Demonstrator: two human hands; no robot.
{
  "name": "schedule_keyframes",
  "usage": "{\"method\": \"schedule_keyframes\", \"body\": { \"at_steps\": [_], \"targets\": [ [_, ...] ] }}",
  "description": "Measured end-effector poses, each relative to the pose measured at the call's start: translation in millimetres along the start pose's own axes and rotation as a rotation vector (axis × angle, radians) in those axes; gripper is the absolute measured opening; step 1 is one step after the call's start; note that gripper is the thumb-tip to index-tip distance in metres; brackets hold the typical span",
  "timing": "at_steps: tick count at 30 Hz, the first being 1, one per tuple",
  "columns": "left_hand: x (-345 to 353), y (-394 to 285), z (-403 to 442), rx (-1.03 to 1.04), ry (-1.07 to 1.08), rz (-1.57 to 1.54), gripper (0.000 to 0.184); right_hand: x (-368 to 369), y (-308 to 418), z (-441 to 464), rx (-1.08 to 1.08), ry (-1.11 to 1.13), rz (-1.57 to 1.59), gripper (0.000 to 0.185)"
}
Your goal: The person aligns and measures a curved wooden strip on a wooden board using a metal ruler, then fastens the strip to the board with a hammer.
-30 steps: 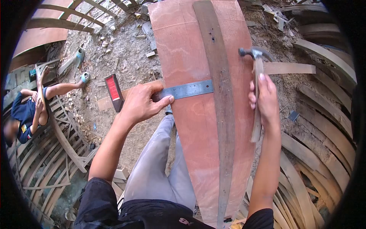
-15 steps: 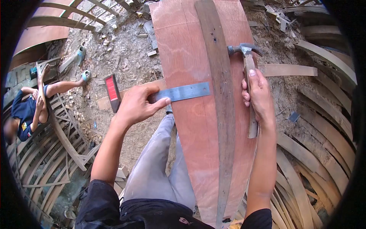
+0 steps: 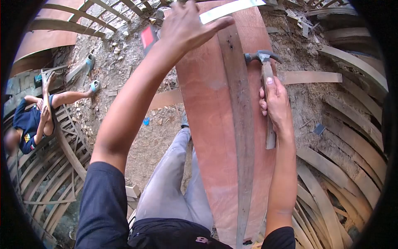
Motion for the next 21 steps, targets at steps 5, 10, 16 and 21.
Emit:
{"method": "schedule_keyframes", "body": {
  "at_steps": [5,10,16,21],
  "targets": [
    [12,-45,31,0.002,0.209,-0.051,0.115,1,1,-2,-0.031,-0.015,-0.003,0.034],
    [30,-45,34,-0.035,0.415,-0.081,0.119,-1,1,1,-0.081,-0.026,-0.059,0.035],
    [42,-42,34,0.030,0.153,-0.014,0.112,-3,2,1,-0.120,-0.056,-0.128,0.034],
    [44,-42,31,-0.009,0.177,-0.067,0.106,-2,3,0,-0.111,-0.038,-0.079,0.032]
  ]
}}
Point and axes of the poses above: each hand's wrist, its own z-axis towards the middle knuckle, its own x-axis out of the palm, y = z × x, the point moved 10 cm from there along z, towards the middle knuckle, and after that the axes turned 9 degrees about z, right-handed, at the moved point
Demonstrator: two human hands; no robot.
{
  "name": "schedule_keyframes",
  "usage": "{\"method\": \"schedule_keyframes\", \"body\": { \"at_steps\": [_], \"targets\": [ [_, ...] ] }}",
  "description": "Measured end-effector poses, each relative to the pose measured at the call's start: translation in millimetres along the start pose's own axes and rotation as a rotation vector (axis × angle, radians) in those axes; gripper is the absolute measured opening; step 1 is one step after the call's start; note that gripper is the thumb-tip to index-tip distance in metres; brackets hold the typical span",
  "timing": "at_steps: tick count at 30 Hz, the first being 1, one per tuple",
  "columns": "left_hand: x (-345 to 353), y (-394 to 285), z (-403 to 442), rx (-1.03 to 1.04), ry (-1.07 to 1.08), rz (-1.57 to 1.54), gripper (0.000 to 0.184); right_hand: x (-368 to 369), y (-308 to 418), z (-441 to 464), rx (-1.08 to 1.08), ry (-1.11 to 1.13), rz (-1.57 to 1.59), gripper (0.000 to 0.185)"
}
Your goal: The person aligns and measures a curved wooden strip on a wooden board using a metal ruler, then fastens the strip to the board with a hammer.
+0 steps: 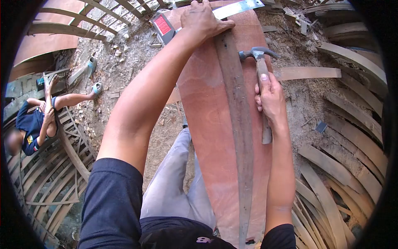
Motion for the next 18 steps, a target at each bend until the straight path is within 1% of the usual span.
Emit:
{"method": "schedule_keyframes", "body": {
  "at_steps": [3,6,9,12,15,16,18],
  "targets": [
    [-2,-2,-1,0.030,0.022,-0.046,0.099,0,0,-1,0.026,0.001,0.001,0.031],
    [-9,-6,-3,0.067,0.022,-0.084,0.089,2,-4,-2,0.027,0.026,0.110,0.032],
    [-13,-6,-5,0.087,0.025,-0.144,0.084,-5,0,-18,-0.011,0.024,0.284,0.034],
    [-11,-5,-9,0.081,0.026,-0.197,0.081,-16,22,-46,-0.145,0.010,0.321,0.038],
    [-10,-3,-8,0.052,-0.007,-0.154,0.081,-23,33,-67,-0.142,0.065,0.234,0.042],
    [-8,-2,-6,0.041,-0.024,-0.126,0.081,-30,32,-69,-0.152,0.060,0.087,0.046],
    [1,3,-1,-0.003,-0.013,-0.134,0.081,-37,44,-75,-0.394,0.025,-0.205,0.046]
  ]
}}
Point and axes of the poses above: each hand's wrist, its own z-axis towards the middle knuckle, its own x-axis out of the palm, y = z × x, the point moved 10 cm from there along z, towards the middle knuckle, and after that the axes turned 9 degrees about z, right-handed, at the moved point
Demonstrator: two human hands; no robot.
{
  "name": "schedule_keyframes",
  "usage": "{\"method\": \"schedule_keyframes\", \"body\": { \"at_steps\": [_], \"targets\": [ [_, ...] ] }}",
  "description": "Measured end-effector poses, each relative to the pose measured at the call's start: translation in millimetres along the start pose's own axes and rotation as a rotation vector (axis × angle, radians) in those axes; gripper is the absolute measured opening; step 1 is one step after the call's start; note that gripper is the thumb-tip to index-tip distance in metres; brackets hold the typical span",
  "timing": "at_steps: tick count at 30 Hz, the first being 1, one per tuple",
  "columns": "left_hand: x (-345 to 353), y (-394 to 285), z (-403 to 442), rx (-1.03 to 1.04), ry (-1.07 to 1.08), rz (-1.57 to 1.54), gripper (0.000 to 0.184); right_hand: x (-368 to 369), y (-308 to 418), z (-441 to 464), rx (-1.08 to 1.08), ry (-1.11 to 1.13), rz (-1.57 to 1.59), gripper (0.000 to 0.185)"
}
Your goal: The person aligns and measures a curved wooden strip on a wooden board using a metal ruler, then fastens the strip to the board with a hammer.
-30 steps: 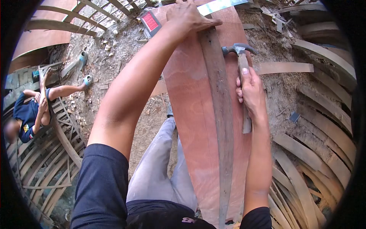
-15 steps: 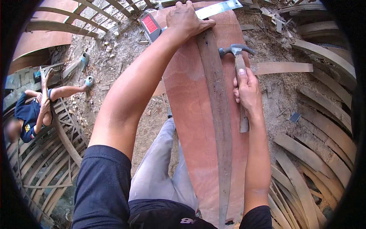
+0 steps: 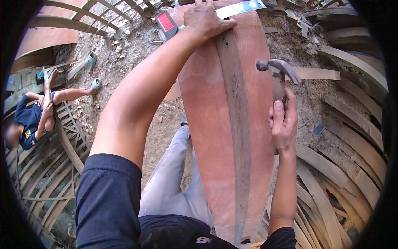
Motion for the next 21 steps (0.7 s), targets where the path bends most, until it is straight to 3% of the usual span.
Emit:
{"method": "schedule_keyframes", "body": {
  "at_steps": [4,8,11,17,21],
  "targets": [
    [-4,-4,-5,0.094,-0.061,-0.039,0.081,5,46,-17,-0.301,0.019,-0.314,0.043],
    [-4,0,-7,0.005,0.058,-0.097,0.080,6,72,-38,-0.653,0.055,-0.503,0.044],
    [-22,-9,-15,0.051,0.033,-0.109,0.082,-3,65,-32,-0.714,0.074,-0.326,0.045],
    [3,7,1,-0.023,-0.103,0.086,0.102,-7,62,-18,-0.762,0.069,-0.530,0.035],
    [7,7,4,-0.007,-0.063,0.101,0.109,-9,54,-25,-0.707,0.097,-0.546,0.034]
  ]
}}
Point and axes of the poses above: each hand's wrist, its own z-axis towards the middle knuckle, its own x-axis out of the palm, y = z × x, the point moved 10 cm from there along z, towards the middle knuckle, and after that the axes turned 9 degrees about z, right-handed, at the moved point
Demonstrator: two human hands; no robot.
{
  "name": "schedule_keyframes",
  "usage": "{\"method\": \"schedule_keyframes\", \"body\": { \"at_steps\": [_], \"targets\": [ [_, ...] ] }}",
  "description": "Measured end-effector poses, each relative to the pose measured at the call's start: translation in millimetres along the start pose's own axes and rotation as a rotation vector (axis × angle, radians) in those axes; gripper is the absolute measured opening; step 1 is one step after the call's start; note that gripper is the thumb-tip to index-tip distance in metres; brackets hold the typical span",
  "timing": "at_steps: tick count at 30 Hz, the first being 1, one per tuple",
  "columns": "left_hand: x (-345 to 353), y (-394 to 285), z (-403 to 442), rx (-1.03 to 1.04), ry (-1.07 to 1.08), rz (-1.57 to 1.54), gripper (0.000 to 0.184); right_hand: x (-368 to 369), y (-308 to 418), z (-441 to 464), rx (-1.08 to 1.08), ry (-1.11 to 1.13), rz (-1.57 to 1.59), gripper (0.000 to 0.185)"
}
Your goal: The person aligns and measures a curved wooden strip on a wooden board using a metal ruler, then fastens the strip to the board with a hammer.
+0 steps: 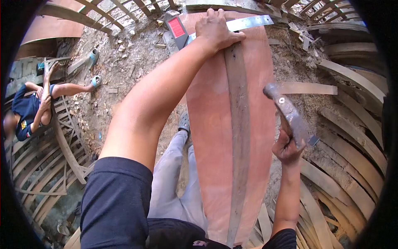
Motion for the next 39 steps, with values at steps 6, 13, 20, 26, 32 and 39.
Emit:
{"method": "schedule_keyframes", "body": {
  "at_steps": [6,13,20,26,32,39],
  "targets": [
    [-2,-1,-1,-0.011,0.025,-0.003,0.105,3,-1,4,0.031,-0.006,0.085,0.038],
    [-12,-6,-3,0.029,-0.112,0.075,0.092,12,-12,5,0.076,0.046,0.099,0.041],
    [-13,-6,-7,0.035,-0.096,-0.125,0.089,41,-28,6,0.134,0.144,0.110,0.040],
    [-11,-7,-8,0.054,-0.007,-0.158,0.085,21,-12,7,-0.175,-0.044,0.141,0.041],
    [-18,-6,-2,0.050,-0.033,-0.177,0.079,50,-56,33,0.012,0.131,0.062,0.021],
    [-14,-5,-6,0.031,-0.002,-0.158,0.082,36,-47,11,-0.105,0.118,0.206,0.032]
  ]
}}
Point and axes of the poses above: each hand's wrist, its own z-axis towards the middle knuckle, its own x-axis out of the palm, y = z × x, the point moved 10 cm from there along z, towards the middle knuckle, and after that the axes turned 9 degrees about z, right-handed, at the moved point
